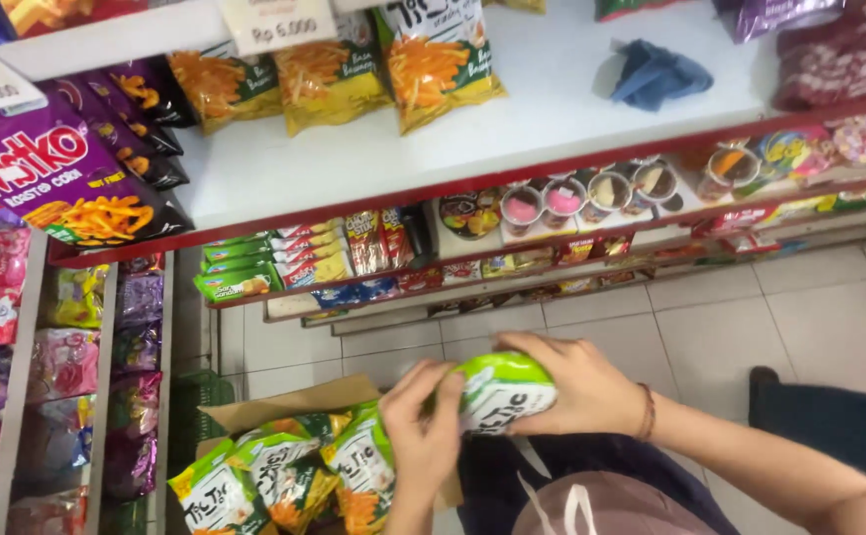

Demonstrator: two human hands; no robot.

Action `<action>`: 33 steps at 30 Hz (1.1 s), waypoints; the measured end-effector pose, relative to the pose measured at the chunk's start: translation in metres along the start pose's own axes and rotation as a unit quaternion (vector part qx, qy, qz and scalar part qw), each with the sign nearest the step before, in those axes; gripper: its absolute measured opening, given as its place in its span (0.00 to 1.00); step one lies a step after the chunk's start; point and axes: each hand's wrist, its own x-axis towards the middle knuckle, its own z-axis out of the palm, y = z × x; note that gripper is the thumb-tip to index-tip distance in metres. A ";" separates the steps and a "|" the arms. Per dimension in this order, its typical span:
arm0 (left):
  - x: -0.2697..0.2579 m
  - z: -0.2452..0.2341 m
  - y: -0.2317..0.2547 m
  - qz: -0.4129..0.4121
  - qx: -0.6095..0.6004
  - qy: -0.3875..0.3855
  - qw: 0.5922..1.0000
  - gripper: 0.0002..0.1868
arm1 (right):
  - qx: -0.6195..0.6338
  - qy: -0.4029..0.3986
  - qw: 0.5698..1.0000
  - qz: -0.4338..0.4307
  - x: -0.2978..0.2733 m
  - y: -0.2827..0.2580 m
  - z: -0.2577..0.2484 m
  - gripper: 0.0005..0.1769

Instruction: Restocking snack bags from a box onto grocery store shelves, scanning barcodes with a handheld scanner, and wiping bags with a cloth.

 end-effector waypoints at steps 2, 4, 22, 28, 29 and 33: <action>0.018 0.027 0.024 0.031 0.020 -0.047 0.998 0.07 | 0.106 -0.018 0.985 0.134 0.000 0.001 -0.030 0.53; 0.053 0.049 0.046 0.076 -0.013 -0.091 0.993 0.08 | 0.099 0.002 0.981 0.170 -0.017 0.042 -0.040 0.49; 0.277 0.336 -0.004 0.246 0.315 -0.160 0.903 0.31 | 0.327 0.307 0.859 0.249 -0.114 0.227 -0.171 0.21; 0.163 0.208 0.032 0.173 -0.081 0.051 0.980 0.26 | 0.405 0.284 0.845 0.204 -0.068 0.208 -0.165 0.23; 0.138 0.190 0.035 0.085 -0.204 0.052 0.974 0.30 | 0.412 0.271 0.847 0.200 -0.057 0.199 -0.160 0.24; 0.078 0.188 0.039 0.084 -0.287 0.082 0.951 0.35 | 0.428 0.173 0.875 0.146 -0.025 0.187 -0.132 0.29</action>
